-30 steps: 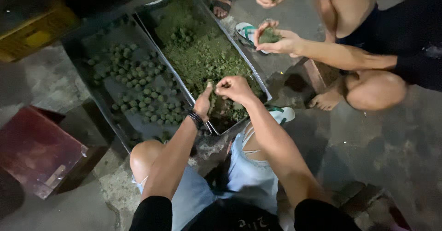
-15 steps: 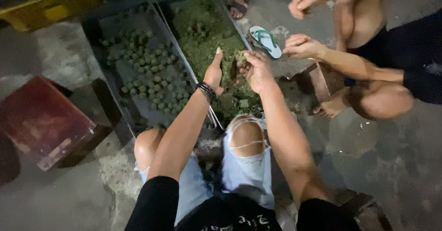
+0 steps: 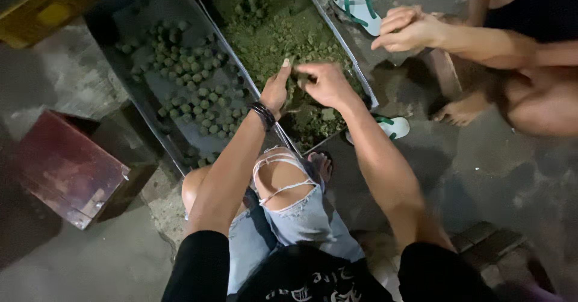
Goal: The person rolls pieces of green material into spherical shapes by hand over a metal tray.
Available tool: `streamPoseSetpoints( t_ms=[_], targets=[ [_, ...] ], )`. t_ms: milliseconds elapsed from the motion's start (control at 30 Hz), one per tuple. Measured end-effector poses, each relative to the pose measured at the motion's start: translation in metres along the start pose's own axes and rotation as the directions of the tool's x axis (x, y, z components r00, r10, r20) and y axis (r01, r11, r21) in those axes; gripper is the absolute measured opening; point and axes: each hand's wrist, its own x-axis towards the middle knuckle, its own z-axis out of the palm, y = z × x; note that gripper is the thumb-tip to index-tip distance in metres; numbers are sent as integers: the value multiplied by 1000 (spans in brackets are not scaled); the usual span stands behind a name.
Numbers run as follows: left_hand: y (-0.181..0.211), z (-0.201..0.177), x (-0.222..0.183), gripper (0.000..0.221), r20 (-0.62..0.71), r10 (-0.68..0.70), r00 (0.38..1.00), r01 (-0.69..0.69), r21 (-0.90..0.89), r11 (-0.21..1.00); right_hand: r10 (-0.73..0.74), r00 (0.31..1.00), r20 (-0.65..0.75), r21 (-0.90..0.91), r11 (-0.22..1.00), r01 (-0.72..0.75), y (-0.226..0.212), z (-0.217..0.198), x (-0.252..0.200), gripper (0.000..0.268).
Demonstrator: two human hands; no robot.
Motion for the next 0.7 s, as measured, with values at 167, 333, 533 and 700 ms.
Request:
streamPoseSetpoints(
  t_ms=[167,333,533,700],
  targets=[
    [7,-2,-13,91,106,-213,971,228,-162,960,89,980,179,-192,980,-54,-18,-6,3,20],
    [19,-9,-24,71,65,-156,986,167,-232,958,492,853,174,836,384,-391,40,29,-11,24],
    [23,-38,-46,69,259,-5,966,121,-433,893,789,455,414,903,-290,-318,182,100,-52,10],
    [19,-58,-77,61,303,-14,953,181,-532,827,724,582,371,927,-247,-283,237,141,-111,9]
  ],
)
